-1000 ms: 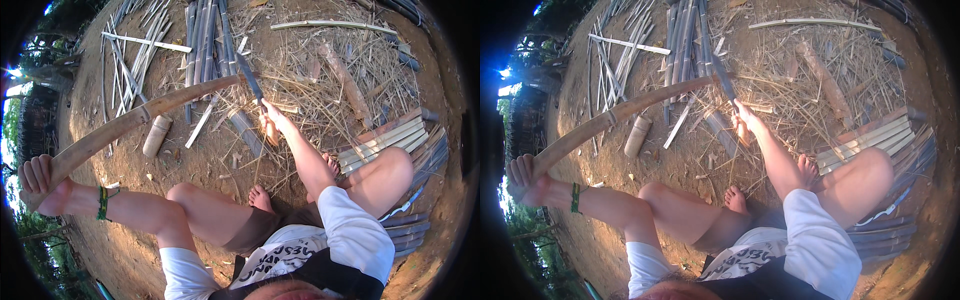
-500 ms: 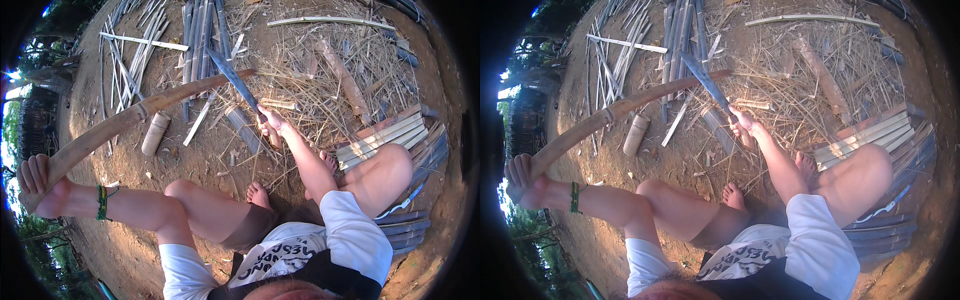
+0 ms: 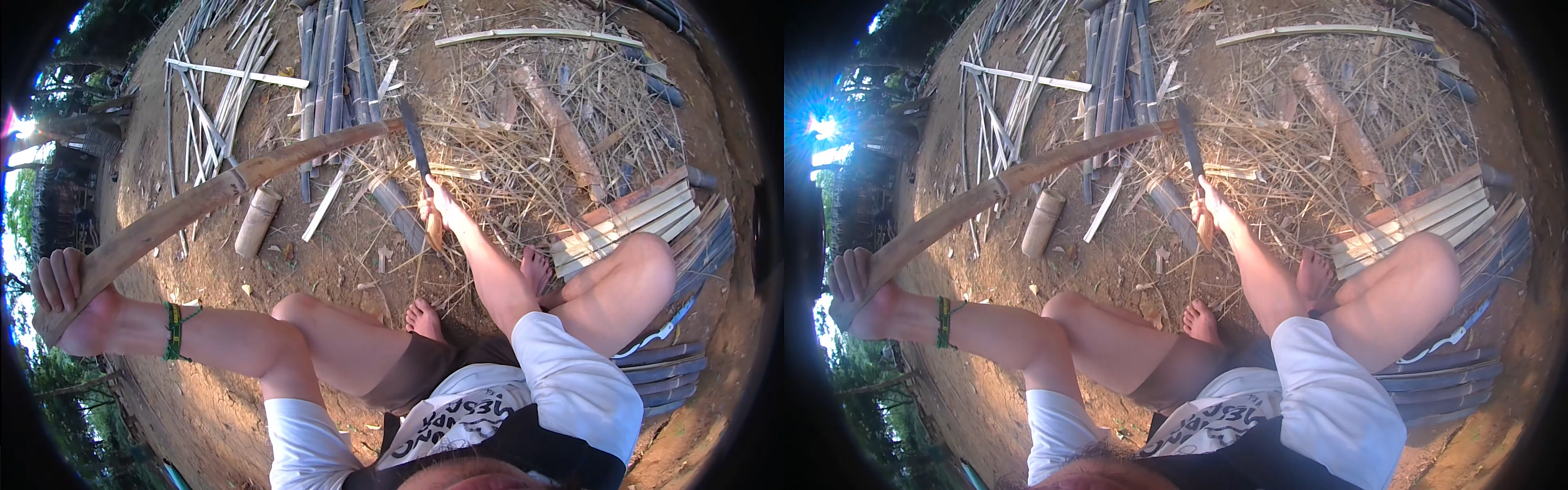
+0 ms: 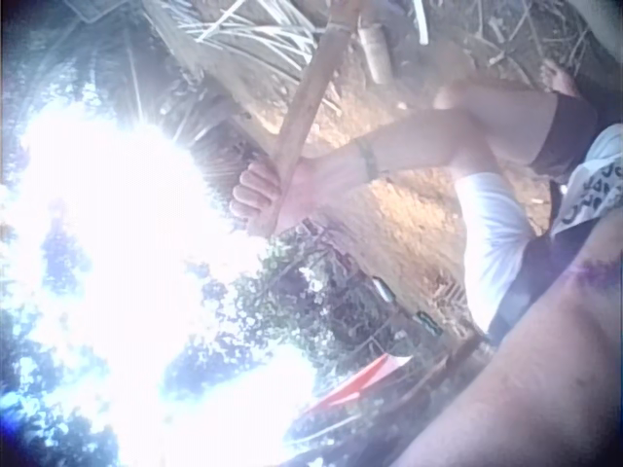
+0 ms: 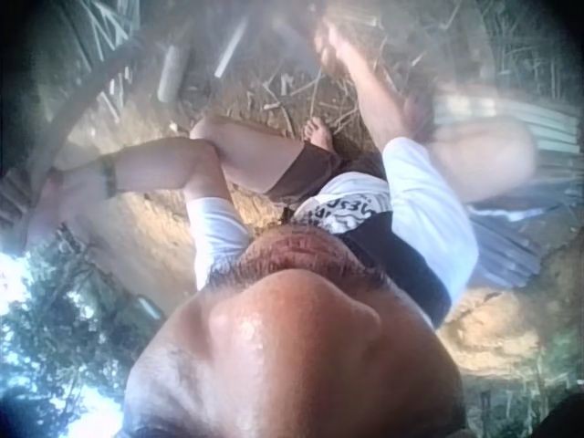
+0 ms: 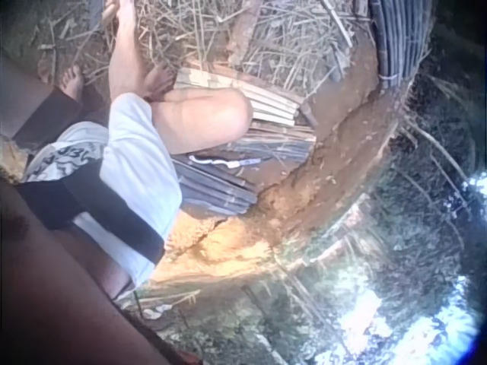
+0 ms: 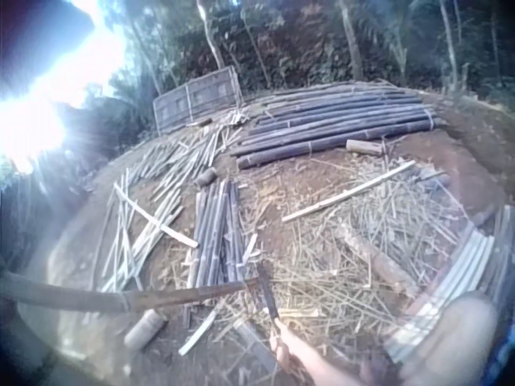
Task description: The person shaves and smooths pieces of bamboo using a machete while sitting outdoors.
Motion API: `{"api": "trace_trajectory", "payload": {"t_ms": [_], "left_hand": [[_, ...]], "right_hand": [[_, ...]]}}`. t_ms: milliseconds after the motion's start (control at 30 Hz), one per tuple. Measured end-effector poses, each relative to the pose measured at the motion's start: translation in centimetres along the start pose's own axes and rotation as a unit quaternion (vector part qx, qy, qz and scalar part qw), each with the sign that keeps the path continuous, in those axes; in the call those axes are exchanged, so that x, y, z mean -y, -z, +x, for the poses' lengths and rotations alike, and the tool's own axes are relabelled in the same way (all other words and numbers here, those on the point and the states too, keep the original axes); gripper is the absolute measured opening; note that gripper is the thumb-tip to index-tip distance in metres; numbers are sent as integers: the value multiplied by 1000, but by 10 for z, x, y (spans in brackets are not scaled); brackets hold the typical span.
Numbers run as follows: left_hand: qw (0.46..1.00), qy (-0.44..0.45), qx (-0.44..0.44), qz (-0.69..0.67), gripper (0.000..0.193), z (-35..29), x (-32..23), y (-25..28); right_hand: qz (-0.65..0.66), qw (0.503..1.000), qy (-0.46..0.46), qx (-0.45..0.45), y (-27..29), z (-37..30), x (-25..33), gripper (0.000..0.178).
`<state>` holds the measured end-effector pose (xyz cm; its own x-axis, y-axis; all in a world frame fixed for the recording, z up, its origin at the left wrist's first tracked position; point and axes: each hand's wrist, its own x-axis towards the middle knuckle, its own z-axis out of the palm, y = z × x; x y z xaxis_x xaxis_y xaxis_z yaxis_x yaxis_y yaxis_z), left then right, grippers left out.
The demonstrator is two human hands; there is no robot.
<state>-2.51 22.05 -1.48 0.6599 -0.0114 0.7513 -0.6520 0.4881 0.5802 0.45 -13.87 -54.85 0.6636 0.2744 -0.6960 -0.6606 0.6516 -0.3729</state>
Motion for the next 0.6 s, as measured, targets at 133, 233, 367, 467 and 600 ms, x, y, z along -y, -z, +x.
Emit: {"api": "trace_trajectory", "payload": {"t_ms": [133,233,367,467,600], "left_hand": [[1000,-6,-3,5,18,-5,-2,1],[1000,0,-15,-2,18,-3,-3,4],[1000,-12,-6,-5,17,-1,6,-14],[997,-29,-53,53,16,-8,-7,-5],[1000,-2,-15,0,16,-2,-3,-2]], "right_hand": [[-77,982,-45,165,-3,-25,-18,59],[-104,992,1,70,3,-18,-7,59],[-48,998,22,27,9,-4,-14,59],[-59,984,-46,159,-9,-27,-27,58],[-84,996,3,40,4,-13,-19,62]]}}
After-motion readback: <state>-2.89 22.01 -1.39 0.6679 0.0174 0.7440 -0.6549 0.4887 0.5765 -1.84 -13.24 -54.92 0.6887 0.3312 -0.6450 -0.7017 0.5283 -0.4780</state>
